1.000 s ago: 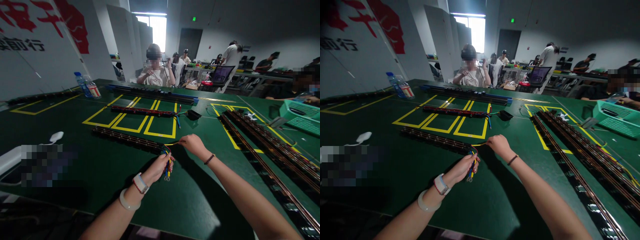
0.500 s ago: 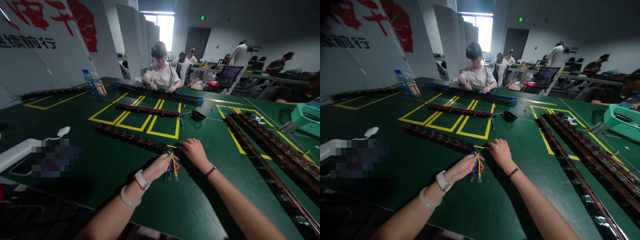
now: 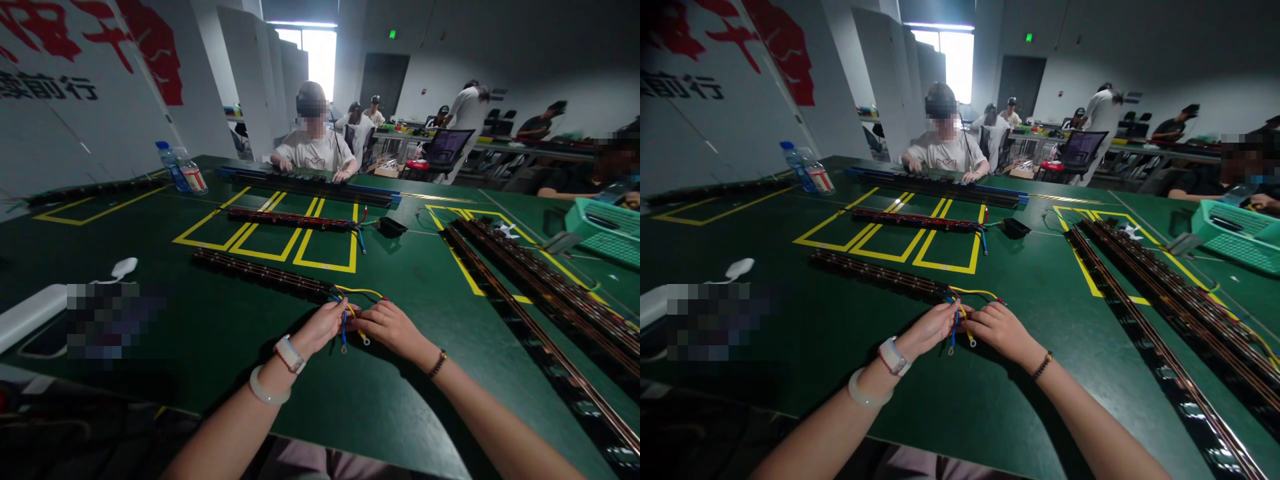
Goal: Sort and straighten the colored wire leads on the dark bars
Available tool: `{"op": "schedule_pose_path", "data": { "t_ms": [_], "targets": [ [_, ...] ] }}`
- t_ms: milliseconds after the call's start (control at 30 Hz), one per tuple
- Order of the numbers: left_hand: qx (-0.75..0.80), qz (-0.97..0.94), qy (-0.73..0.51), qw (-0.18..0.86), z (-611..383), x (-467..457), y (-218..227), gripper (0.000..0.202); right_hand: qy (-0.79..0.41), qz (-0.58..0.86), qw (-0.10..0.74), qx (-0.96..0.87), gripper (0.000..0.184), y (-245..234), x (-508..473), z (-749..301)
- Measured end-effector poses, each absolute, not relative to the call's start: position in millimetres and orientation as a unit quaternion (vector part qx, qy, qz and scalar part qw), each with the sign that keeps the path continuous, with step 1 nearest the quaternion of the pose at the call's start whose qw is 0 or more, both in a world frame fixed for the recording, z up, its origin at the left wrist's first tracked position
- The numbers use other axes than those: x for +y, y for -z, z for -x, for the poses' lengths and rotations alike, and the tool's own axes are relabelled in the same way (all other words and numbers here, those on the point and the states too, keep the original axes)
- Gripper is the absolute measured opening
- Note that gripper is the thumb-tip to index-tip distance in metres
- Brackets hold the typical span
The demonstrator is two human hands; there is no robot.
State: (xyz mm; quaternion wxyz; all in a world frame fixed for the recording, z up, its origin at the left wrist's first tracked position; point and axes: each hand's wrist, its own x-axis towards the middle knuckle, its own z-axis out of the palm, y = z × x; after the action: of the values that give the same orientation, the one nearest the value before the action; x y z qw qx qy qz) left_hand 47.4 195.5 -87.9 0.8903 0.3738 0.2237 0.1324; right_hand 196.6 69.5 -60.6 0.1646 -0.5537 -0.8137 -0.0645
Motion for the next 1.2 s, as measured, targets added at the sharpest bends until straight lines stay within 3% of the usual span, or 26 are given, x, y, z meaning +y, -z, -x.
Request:
{"op": "schedule_pose_path", "data": {
  "t_ms": [200,333,500,733,1000,1067,1200],
  "targets": [
    [0.216,-0.325,-0.111,0.914,-46,192,79,0.027,0.044,0.639,0.322,-0.697,0.028,39,103,-196],
    [0.231,-0.347,-0.142,0.898,-46,191,84,0.006,0.019,0.675,0.364,-0.642,0.027,21,140,-185],
    [0.261,-0.373,-0.135,0.880,-47,192,90,0.007,0.000,0.673,0.330,-0.662,0.022,14,190,-162],
    [0.260,-0.394,-0.127,0.873,-46,191,81,0.019,-0.021,0.642,0.194,-0.741,0.022,29,223,-133],
    [0.230,-0.403,-0.132,0.876,-47,190,84,0.013,-0.050,0.661,0.400,-0.633,0.027,24,173,-179],
    [0.243,-0.416,-0.135,0.866,-47,189,82,0.008,-0.022,0.677,0.394,-0.621,0.026,35,153,-199],
    [0.289,-0.480,-0.127,0.818,-47,188,76,0.011,0.045,0.710,0.301,-0.634,0.025,71,118,-226]
  ]
}}
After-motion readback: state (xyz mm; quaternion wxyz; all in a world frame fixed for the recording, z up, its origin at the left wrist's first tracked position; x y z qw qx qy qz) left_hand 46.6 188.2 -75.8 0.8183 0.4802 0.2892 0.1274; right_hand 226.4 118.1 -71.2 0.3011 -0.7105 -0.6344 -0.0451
